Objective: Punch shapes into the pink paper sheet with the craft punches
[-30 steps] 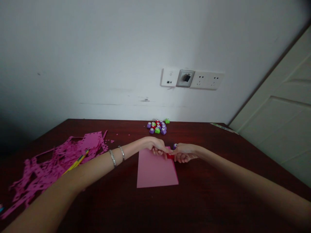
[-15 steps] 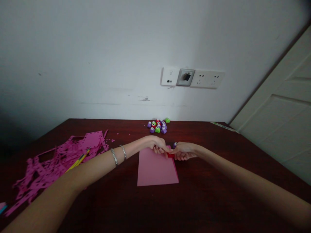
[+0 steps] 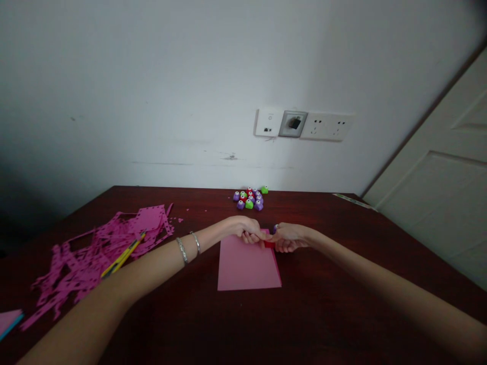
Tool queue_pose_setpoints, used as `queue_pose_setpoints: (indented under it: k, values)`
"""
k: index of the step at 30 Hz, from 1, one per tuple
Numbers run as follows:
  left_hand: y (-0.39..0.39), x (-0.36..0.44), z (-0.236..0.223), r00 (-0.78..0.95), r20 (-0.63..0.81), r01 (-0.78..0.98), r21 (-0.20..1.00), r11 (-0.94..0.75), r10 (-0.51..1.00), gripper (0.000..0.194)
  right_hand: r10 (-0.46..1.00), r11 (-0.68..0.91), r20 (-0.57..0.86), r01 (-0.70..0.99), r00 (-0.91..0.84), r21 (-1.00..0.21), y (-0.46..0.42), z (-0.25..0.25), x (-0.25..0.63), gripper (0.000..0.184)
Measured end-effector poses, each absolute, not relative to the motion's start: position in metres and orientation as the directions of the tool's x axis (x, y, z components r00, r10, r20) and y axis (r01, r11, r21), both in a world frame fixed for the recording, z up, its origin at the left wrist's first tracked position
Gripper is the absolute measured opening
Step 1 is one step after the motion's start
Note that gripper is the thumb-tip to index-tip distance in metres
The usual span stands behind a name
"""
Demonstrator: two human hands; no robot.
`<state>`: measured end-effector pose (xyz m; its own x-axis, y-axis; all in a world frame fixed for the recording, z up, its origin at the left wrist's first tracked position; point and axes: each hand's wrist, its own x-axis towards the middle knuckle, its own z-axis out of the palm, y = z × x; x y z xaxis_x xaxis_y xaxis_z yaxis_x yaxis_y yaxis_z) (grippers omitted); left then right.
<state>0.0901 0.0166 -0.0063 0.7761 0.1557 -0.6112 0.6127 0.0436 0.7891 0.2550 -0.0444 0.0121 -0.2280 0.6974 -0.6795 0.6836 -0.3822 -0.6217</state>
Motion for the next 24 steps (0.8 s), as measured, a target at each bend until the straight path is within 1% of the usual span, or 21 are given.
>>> queue_pose_setpoints:
  k: [7, 13, 17, 20, 24]
  values:
    - [0.022, 0.09, -0.014, 0.822, -0.561, 0.562, 0.827, 0.022, 0.101, 0.039, 0.707, -0.382, -0.673, 0.684, -0.218, -0.622, -0.044, 0.011, 0.255, 0.038]
    - [0.019, 0.09, -0.013, 0.834, -0.541, 0.547, 0.837, -0.028, 0.111, 0.043, 0.718, -0.392, -0.666, 0.674, -0.202, -0.626, -0.048, 0.013, 0.254, 0.039]
    - [0.012, 0.089, -0.004, 0.808, -0.565, 0.579, 0.814, -0.046, 0.166, 0.044, 0.727, -0.383, -0.651, 0.658, -0.218, -0.648, -0.052, 0.015, 0.255, 0.037]
    - [0.006, 0.089, 0.003, 0.794, -0.568, 0.594, 0.8, -0.082, 0.219, 0.047, 0.726, -0.393, -0.656, 0.657, -0.208, -0.643, -0.055, 0.018, 0.255, 0.036]
    - [-0.005, 0.092, 0.015, 0.733, -0.589, 0.663, 0.732, -0.16, 0.34, 0.048, 0.737, -0.379, -0.647, 0.671, -0.198, -0.637, -0.059, 0.02, 0.254, 0.035]
